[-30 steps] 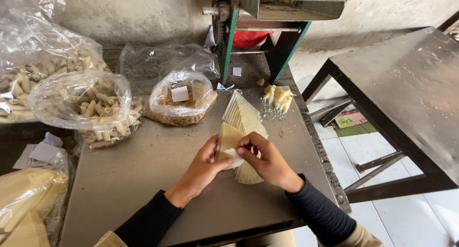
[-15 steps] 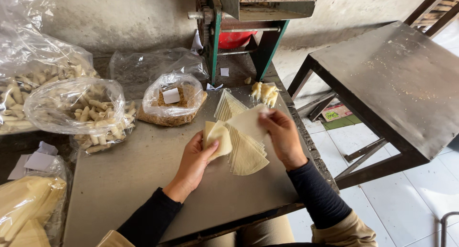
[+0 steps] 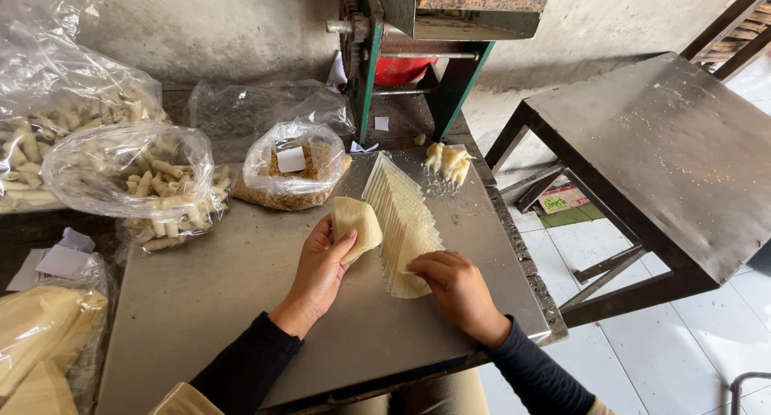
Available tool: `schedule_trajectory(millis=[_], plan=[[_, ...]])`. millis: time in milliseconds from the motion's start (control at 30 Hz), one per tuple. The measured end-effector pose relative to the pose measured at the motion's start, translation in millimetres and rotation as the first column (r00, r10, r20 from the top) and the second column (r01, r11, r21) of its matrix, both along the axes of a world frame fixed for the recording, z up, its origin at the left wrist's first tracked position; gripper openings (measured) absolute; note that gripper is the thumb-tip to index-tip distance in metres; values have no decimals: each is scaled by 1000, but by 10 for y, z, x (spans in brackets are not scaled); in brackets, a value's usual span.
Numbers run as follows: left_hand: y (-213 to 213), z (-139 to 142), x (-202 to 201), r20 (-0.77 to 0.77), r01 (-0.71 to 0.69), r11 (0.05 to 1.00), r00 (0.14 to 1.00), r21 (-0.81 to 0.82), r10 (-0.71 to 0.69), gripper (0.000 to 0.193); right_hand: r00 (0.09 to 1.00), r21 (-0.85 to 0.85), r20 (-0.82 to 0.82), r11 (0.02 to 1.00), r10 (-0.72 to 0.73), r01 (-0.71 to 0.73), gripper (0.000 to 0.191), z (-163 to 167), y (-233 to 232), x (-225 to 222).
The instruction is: The person separates thin dough sheets, places them on a metal table, and fills them with a granular mixture from a plastic bag. The person folds the sheets into triangular packets and stacks them on the table.
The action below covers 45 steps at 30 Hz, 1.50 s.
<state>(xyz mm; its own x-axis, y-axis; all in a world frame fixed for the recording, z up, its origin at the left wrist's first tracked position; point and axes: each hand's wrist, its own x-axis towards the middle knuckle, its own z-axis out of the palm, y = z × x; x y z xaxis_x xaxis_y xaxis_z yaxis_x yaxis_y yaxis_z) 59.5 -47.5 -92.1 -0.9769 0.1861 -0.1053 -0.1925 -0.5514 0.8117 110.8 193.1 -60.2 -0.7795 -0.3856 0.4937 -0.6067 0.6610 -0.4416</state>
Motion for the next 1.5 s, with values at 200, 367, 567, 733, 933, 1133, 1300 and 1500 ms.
schedule_trajectory(millis=[200,367,567,733,933,1133,1300,1500], plan=[[-7,-44,-22,-4,8,1000,1000,0,-8,48,998,76,-65,997,-16,21,23,-13,-55,167],[-12,-64,-22,-19,25,1000,999,-12,-26,48,997,89,-82,996,-8,16,24,-47,-89,247],[-10,-60,-2,-27,42,999,999,-30,-43,50,995,103,-102,995,-3,14,23,-70,-92,298],[9,-43,23,-21,51,997,998,-57,-52,49,995,121,-100,992,-13,25,23,-58,-83,326],[17,-9,46,-52,84,995,995,-51,-86,49,999,175,-46,985,20,-12,21,55,-80,346],[19,94,112,-88,302,951,947,-68,-308,54,996,-97,12,991,-90,90,40,246,-214,244],[7,185,234,-134,446,885,877,-130,-462,72,1000,-122,23,993,7,-4,32,367,-356,145],[-15,152,208,-156,417,882,877,-220,-454,68,956,-230,292,969,-17,88,15,159,-363,18]])
